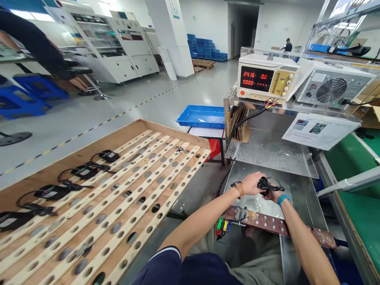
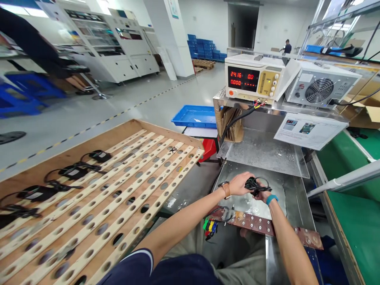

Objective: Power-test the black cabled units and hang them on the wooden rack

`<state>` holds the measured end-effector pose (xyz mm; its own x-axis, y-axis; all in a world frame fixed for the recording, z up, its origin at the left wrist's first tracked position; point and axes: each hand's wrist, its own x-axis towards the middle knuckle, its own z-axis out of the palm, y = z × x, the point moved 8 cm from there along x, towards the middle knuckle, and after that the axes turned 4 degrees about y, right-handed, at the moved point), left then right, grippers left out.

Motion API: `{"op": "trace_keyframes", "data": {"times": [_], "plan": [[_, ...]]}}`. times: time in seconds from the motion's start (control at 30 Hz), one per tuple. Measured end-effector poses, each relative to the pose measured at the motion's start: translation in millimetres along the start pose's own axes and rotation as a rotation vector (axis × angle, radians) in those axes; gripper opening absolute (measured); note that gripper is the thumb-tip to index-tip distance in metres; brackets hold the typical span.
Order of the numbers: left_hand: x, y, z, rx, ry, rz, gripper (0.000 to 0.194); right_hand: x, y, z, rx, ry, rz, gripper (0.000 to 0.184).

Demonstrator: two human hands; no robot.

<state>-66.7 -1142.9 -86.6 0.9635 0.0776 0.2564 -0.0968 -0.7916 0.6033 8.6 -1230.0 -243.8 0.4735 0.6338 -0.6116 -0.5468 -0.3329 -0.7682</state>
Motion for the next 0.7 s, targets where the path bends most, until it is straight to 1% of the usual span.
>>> {"op": "trace_keyframes", "data": {"times": [0.07,0.1,0.13,0.2,0.3,0.37,0.43,0.5,0.57,0.63,0.7], "plan": [[7,5,-19.4,-0.036,0.084,-0.028,0.053,4,3,-5,0.023,0.023,0.043,0.042],[10,6,-30.0,-0.047,0.125,-0.060,0.052,5,2,-8,0.033,0.046,0.041,0.043],[13,5,-40.3,-0.056,0.163,-0.107,0.050,7,-1,-11,0.030,0.081,0.018,0.046],[15,1,-57.5,-0.082,0.221,-0.249,0.049,10,-9,-19,-0.030,0.171,-0.076,0.050],[10,-9,-71.3,-0.155,0.267,-0.466,0.052,9,-20,-29,-0.183,0.285,-0.211,0.053],[3,-13,-73.6,-0.196,0.287,-0.561,0.056,7,-22,-33,-0.240,0.313,-0.267,0.056],[-5,-17,-71.5,-0.229,0.292,-0.624,0.063,6,-22,-39,-0.260,0.326,-0.314,0.060],[-11,-22,-64.8,-0.262,0.266,-0.668,0.067,9,-20,-46,-0.274,0.343,-0.357,0.062],[-16,-30,-56.6,-0.285,0.234,-0.705,0.069,18,-17,-52,-0.276,0.333,-0.394,0.060],[-20,-40,-49.0,-0.308,0.221,-0.739,0.068,28,-13,-59,-0.268,0.333,-0.400,0.057],[-24,-50,-41.3,-0.340,0.213,-0.765,0.065,30,-12,-63,-0.318,0.351,-0.412,0.053]]}}
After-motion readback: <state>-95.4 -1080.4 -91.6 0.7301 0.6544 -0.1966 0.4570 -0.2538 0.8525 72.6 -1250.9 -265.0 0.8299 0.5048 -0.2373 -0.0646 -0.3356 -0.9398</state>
